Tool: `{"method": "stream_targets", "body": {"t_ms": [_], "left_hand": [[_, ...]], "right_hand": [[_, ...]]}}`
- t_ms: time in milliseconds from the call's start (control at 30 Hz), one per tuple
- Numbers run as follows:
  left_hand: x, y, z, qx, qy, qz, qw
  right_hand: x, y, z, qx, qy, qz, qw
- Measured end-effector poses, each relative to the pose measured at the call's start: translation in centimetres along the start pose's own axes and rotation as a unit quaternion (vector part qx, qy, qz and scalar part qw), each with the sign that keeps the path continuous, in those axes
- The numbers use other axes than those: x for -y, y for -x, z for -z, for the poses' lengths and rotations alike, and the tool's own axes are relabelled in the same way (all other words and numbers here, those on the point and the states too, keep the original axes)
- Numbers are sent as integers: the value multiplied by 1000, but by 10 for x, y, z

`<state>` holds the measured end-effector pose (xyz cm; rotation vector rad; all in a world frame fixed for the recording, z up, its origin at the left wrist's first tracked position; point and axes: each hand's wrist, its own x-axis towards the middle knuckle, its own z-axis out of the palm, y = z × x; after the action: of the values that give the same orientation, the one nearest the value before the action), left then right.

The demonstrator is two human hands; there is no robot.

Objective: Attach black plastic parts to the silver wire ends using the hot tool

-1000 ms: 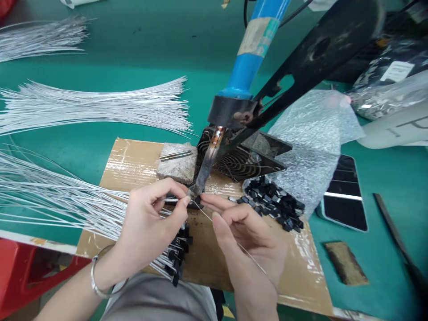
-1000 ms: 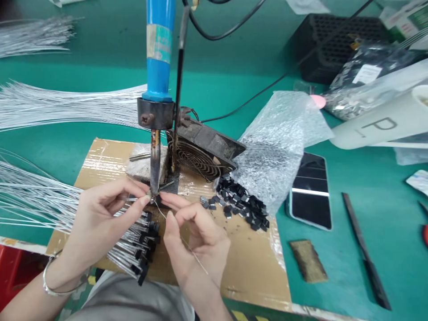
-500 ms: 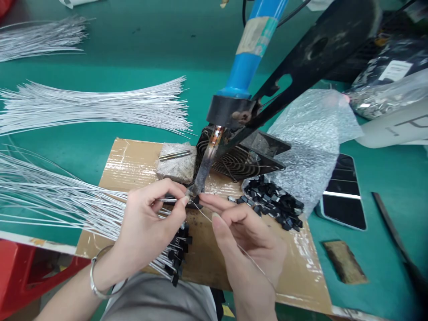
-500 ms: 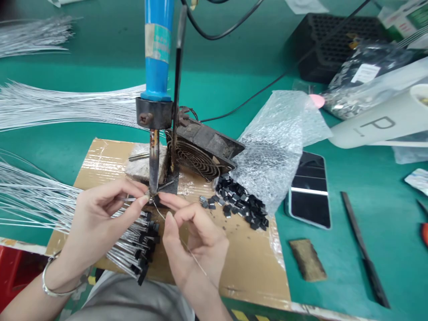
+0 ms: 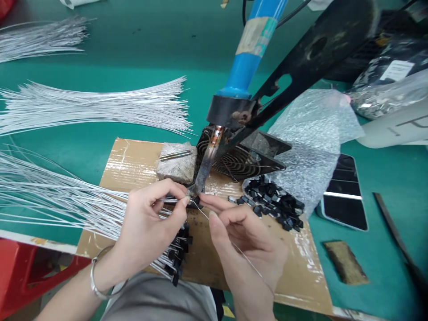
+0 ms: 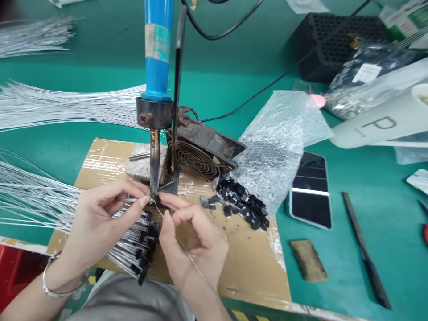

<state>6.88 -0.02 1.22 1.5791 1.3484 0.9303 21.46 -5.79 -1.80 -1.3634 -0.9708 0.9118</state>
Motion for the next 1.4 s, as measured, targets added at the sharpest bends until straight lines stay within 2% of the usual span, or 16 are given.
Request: {"method": "stream_targets", "body": {"t_ms": [467, 967, 1400], "left_hand": [[3, -1, -1, -3, -10, -9, 1000], [0, -1, -1, -2, -10, -13, 1000], [1, -1, -2, 1, -9, 15, 1000]], "right_hand": [[-5, 1, -1, 0, 35, 44, 998], [-2, 2, -2, -10, 54, 52, 997], [-4, 2, -1, -7, 56, 46, 997]]}}
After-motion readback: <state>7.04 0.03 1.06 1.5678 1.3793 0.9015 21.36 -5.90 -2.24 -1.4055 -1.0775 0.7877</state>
